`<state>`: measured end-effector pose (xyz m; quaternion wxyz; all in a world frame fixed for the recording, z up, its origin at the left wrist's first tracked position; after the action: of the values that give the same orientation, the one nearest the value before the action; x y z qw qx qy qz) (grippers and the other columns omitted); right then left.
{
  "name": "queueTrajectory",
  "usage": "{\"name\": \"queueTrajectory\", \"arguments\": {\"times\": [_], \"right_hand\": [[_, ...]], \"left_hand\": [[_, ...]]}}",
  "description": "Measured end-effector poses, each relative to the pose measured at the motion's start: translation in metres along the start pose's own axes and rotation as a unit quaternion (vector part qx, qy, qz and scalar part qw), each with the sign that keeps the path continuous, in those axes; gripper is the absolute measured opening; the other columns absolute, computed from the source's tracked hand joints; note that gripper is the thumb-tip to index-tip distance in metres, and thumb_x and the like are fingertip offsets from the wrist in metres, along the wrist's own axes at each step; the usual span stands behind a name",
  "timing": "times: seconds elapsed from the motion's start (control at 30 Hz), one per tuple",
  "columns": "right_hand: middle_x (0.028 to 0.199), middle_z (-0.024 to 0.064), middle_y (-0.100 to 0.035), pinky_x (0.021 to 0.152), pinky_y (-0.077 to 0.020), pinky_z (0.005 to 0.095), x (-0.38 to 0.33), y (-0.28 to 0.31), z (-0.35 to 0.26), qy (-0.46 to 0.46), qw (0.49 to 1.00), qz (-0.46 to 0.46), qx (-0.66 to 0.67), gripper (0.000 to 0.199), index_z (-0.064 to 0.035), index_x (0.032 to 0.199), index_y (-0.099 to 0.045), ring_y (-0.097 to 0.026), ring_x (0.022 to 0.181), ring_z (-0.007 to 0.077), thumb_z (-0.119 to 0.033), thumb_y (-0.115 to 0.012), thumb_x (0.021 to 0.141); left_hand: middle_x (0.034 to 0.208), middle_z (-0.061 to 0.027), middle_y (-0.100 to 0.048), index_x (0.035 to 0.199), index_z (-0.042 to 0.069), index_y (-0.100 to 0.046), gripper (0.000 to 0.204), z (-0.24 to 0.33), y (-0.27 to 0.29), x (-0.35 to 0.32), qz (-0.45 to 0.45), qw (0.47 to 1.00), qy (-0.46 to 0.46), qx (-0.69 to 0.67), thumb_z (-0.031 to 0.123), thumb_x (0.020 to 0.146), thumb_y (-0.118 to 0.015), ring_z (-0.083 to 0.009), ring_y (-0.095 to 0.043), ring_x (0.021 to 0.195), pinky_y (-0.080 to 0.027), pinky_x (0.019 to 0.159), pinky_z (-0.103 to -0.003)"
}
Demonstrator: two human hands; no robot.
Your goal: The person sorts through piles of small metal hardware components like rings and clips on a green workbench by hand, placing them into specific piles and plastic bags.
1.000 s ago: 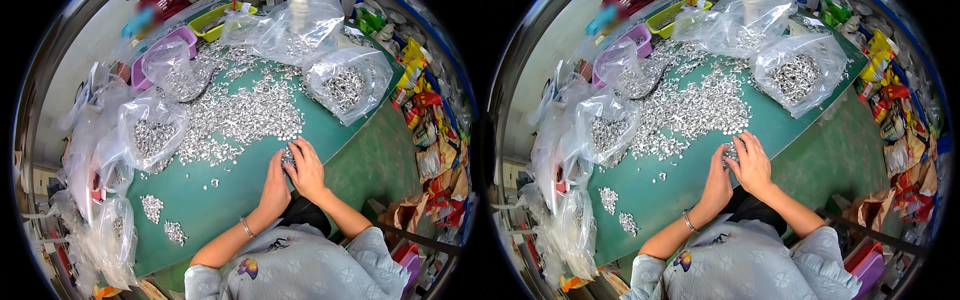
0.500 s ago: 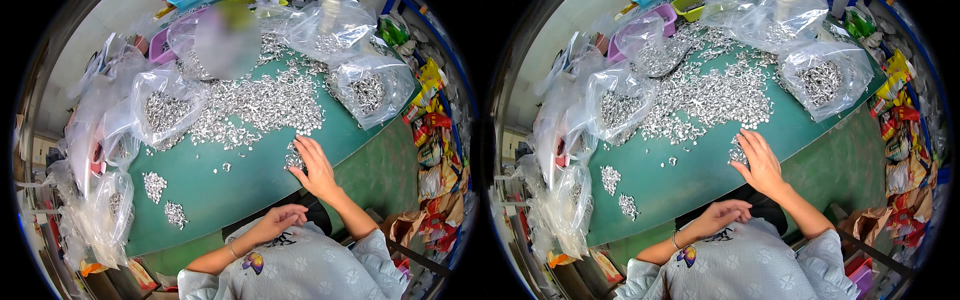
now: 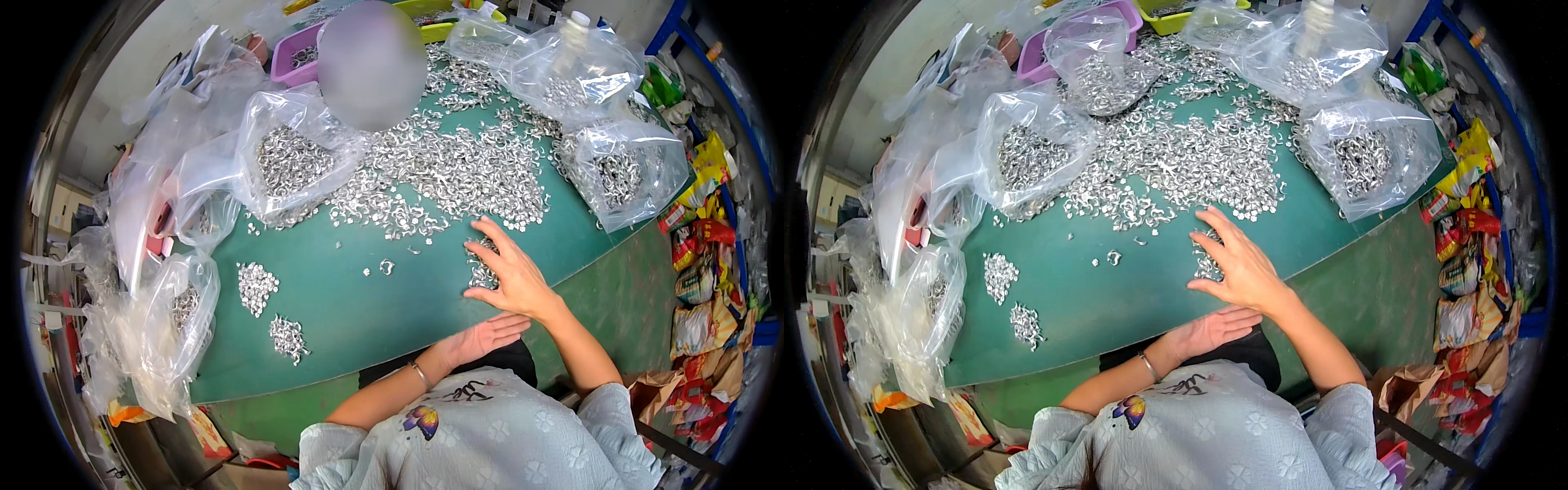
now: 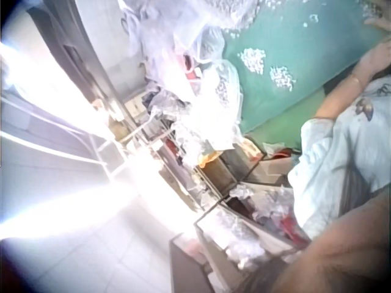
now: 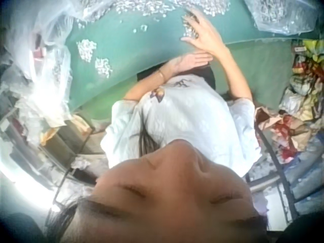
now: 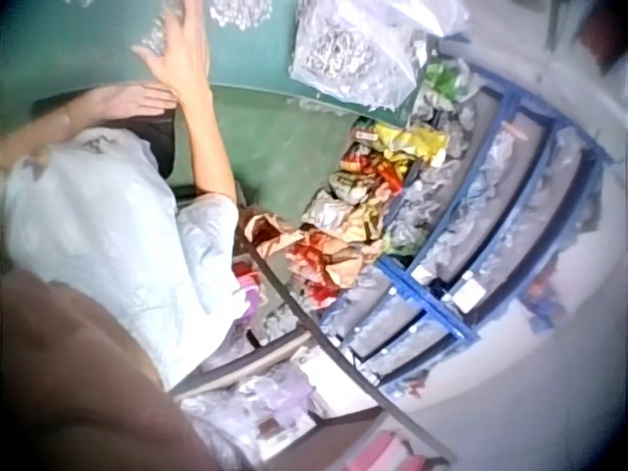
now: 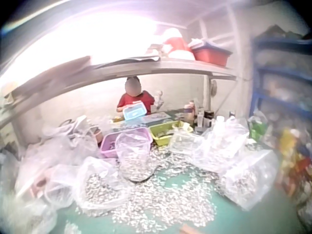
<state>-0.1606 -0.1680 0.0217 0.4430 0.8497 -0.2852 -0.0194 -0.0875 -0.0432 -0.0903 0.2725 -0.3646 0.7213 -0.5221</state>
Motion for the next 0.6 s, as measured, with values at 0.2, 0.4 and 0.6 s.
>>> {"name": "queueTrajectory", "arguments": {"times": [0.2,0.4,0.6], "right_hand": [[0.134,0.0133,-0.049,0.110,-0.0331,0.0476,0.000,-0.002,0.000,0.046,0.998,-0.034,-0.034,0.057,-0.0050,0.121,-0.057,-0.039,0.132,0.0345,-0.032,-0.076,0.074],[0.132,0.0121,-0.051,0.109,-0.0343,0.0476,-0.013,-0.004,-0.008,0.064,0.995,-0.076,-0.021,0.049,-0.0055,0.117,-0.059,-0.041,0.131,0.0332,-0.028,-0.073,0.077],[0.128,0.0114,-0.055,0.106,-0.0378,0.0478,-0.038,-0.015,-0.026,0.097,0.991,-0.082,-0.034,0.039,-0.0065,0.111,-0.062,-0.045,0.128,0.0326,-0.022,-0.071,0.077]], "left_hand": [[0.150,-0.0278,-0.022,0.144,-0.010,-0.017,0.069,-0.003,-0.005,0.000,0.009,1.000,-0.024,0.010,0.041,0.100,-0.033,-0.0351,-0.020,0.143,-0.019,0.118,-0.046],[0.152,-0.0177,-0.024,0.146,0.002,-0.021,0.061,-0.007,-0.022,-0.004,0.041,0.985,-0.071,-0.152,0.041,0.100,-0.031,-0.0302,-0.022,0.142,-0.016,0.118,-0.045],[0.151,-0.0118,-0.029,0.146,0.006,-0.026,0.053,-0.006,0.021,-0.016,-0.060,0.874,-0.017,-0.481,0.035,0.101,-0.027,-0.0240,-0.028,0.139,-0.020,0.117,-0.040]]}}
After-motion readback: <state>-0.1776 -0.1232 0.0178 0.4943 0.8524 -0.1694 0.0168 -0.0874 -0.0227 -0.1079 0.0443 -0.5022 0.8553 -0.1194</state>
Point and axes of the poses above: each hand's wrist, its own x-axis towards the middle knuckle, its own y-axis out of the back of the hand, z = x × y, the point moved 1 cm from there along x, towards the middle knuckle
